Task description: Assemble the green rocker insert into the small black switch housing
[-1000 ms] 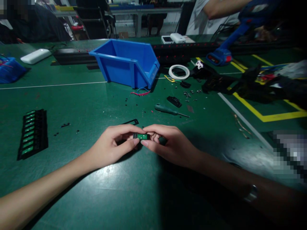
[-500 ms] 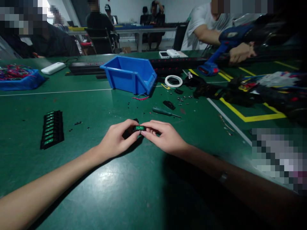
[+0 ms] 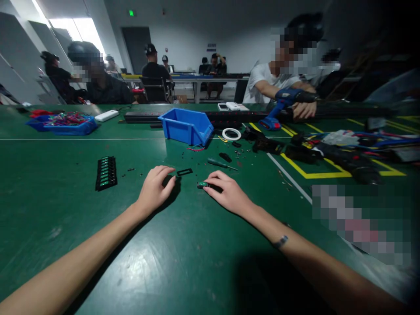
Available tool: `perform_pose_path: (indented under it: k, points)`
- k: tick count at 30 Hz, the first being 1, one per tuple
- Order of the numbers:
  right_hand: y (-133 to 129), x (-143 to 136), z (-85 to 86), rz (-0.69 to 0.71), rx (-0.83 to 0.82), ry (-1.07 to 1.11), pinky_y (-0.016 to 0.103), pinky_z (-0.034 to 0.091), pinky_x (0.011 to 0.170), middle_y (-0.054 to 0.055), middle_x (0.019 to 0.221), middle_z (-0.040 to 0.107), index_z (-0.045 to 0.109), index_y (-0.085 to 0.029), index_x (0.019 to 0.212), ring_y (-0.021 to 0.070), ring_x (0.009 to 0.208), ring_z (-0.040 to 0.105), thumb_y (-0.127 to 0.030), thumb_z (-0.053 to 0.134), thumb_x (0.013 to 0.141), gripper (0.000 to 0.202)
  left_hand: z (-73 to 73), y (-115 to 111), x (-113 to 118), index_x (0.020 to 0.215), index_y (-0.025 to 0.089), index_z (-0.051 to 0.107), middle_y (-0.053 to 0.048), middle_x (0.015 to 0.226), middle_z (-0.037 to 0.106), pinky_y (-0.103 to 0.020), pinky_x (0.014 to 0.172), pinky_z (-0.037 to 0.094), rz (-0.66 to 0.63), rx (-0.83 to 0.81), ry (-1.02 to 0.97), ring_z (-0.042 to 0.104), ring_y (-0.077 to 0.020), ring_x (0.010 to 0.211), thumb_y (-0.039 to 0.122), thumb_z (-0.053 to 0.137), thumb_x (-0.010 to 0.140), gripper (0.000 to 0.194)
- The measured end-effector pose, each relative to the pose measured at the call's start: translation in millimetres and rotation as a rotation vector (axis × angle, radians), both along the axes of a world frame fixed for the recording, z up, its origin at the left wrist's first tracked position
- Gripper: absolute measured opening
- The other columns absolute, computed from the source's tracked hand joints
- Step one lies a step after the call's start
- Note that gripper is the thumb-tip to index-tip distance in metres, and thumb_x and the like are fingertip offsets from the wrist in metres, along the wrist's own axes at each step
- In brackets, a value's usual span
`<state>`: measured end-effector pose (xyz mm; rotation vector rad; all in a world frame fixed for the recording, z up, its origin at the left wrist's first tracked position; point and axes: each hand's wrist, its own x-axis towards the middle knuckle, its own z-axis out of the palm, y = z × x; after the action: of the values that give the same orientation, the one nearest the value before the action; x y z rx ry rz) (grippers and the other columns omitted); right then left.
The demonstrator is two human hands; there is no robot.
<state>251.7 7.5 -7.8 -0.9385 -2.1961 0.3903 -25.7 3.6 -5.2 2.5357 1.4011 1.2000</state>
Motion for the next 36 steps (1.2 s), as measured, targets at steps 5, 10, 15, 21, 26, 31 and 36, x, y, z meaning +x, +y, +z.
perform_pose_path:
  k: [5, 10, 15, 21, 26, 31, 36]
  points:
    - [1, -1, -4.7, 0.012, 0.043, -0.087, 0.050, 0.047, 0.100, 0.011, 0.119, 0.061, 0.073, -0.021, 0.108, 0.0291, 0.112, 0.059, -0.020, 0.067, 0.093, 0.017, 0.0, 16, 6, 0.126, 0.017, 0.060, -0.016, 0.127, 0.063, -0.048, 0.103, 0.044, -0.024, -0.016, 0.126, 0.057, -0.0303, 0.118, 0.027, 0.057, 0.094, 0.034]
    - [4, -2, -6.9, -0.016, 0.041, -0.106, 0.051, 0.047, 0.102, 0.012, 0.122, 0.061, 0.070, -0.019, 0.115, 0.0298, 0.114, 0.059, -0.019, 0.066, 0.093, 0.022, -2.0, 38, 9, 0.122, 0.016, 0.064, -0.015, 0.122, 0.064, -0.049, 0.103, 0.044, -0.040, -0.042, 0.165, 0.057, -0.0308, 0.116, 0.032, 0.061, 0.093, 0.033]
    - [3, -2, -3.8, -0.019, 0.019, -0.070, 0.047, 0.050, 0.100, 0.011, 0.123, 0.060, 0.066, -0.021, 0.120, 0.0279, 0.114, 0.060, -0.019, 0.065, 0.093, 0.027, -12.0, 45, 2, 0.109, 0.018, 0.071, -0.012, 0.117, 0.065, -0.047, 0.099, 0.046, -0.046, -0.075, 0.152, 0.060, -0.0275, 0.110, 0.029, 0.057, 0.096, 0.022]
    - [1, -3, -2.8, 0.011, -0.003, -0.049, 0.047, 0.050, 0.099, 0.010, 0.122, 0.061, 0.068, -0.022, 0.116, 0.0270, 0.112, 0.061, -0.018, 0.062, 0.095, 0.023, -8.3, 41, 0, 0.107, 0.017, 0.067, -0.011, 0.111, 0.066, -0.045, 0.097, 0.046, -0.068, -0.083, 0.091, 0.060, -0.0260, 0.107, 0.029, 0.052, 0.099, 0.021]
    - [0, -3, -2.2, 0.024, -0.009, -0.028, 0.046, 0.051, 0.099, 0.010, 0.119, 0.063, 0.068, -0.022, 0.118, 0.0268, 0.110, 0.062, -0.017, 0.062, 0.094, 0.025, 1.3, 26, 5, 0.115, 0.017, 0.060, -0.012, 0.113, 0.065, -0.044, 0.099, 0.046, -0.129, -0.070, 0.048, 0.059, -0.0260, 0.110, 0.031, 0.048, 0.102, 0.023]
    - [-2, -3, 1.6, 0.020, -0.014, 0.033, 0.045, 0.050, 0.100, 0.010, 0.122, 0.063, 0.058, -0.023, 0.133, 0.0263, 0.112, 0.061, -0.017, 0.064, 0.094, 0.041, 5.6, 12, 12, 0.115, 0.018, 0.059, -0.012, 0.107, 0.067, -0.042, 0.095, 0.048, -0.261, -0.077, 0.075, 0.061, -0.0247, 0.102, 0.031, 0.049, 0.101, 0.022]
    - [-6, -2, 4.8, 0.040, 0.002, 0.100, 0.044, 0.051, 0.101, 0.010, 0.120, 0.063, 0.053, -0.024, 0.139, 0.0256, 0.112, 0.061, -0.023, 0.063, 0.096, 0.044, 5.7, 5, 17, 0.113, 0.018, 0.060, -0.011, 0.103, 0.069, -0.048, 0.105, 0.043, -0.343, -0.071, 0.083, 0.061, -0.0251, 0.103, 0.031, 0.049, 0.100, 0.020]
